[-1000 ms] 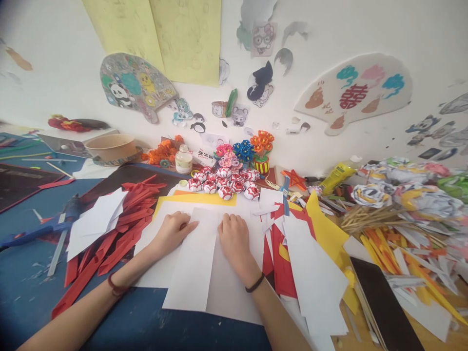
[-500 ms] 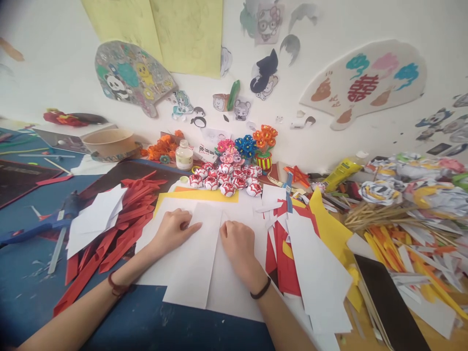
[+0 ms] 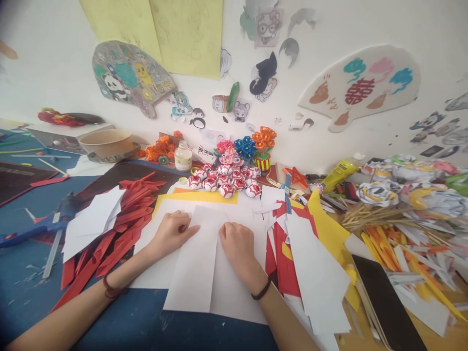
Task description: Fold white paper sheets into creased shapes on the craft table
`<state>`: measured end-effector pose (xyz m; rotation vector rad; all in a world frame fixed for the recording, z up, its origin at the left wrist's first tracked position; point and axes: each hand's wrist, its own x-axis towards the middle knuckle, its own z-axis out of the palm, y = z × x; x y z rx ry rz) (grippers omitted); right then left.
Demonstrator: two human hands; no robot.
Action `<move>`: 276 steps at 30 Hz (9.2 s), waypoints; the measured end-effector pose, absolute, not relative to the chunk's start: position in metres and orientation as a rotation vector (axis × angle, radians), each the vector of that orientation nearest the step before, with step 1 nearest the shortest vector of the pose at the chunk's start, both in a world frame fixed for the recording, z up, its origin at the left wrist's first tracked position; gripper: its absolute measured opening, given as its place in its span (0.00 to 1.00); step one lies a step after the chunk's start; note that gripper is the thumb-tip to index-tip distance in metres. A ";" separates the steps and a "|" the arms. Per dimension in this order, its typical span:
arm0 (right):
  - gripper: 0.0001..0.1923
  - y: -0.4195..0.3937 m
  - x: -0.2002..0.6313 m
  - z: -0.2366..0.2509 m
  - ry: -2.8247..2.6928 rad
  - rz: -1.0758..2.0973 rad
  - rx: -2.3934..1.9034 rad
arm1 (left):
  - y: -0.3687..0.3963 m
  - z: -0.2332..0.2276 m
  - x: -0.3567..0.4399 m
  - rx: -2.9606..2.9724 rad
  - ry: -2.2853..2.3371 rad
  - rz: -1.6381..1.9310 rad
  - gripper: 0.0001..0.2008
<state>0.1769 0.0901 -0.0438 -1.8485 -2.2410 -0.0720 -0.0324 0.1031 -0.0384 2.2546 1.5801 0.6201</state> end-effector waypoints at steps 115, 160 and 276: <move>0.25 0.073 0.213 -0.014 -1.374 1.856 -1.172 | 0.058 -0.032 0.005 1.784 1.204 0.934 0.05; 0.20 0.080 0.224 -0.023 -1.511 1.621 -1.412 | 0.058 -0.037 0.008 1.780 1.492 1.009 0.04; 0.19 0.072 0.228 -0.019 -1.612 1.358 -1.547 | -0.129 -0.023 -0.099 2.294 1.588 0.452 0.11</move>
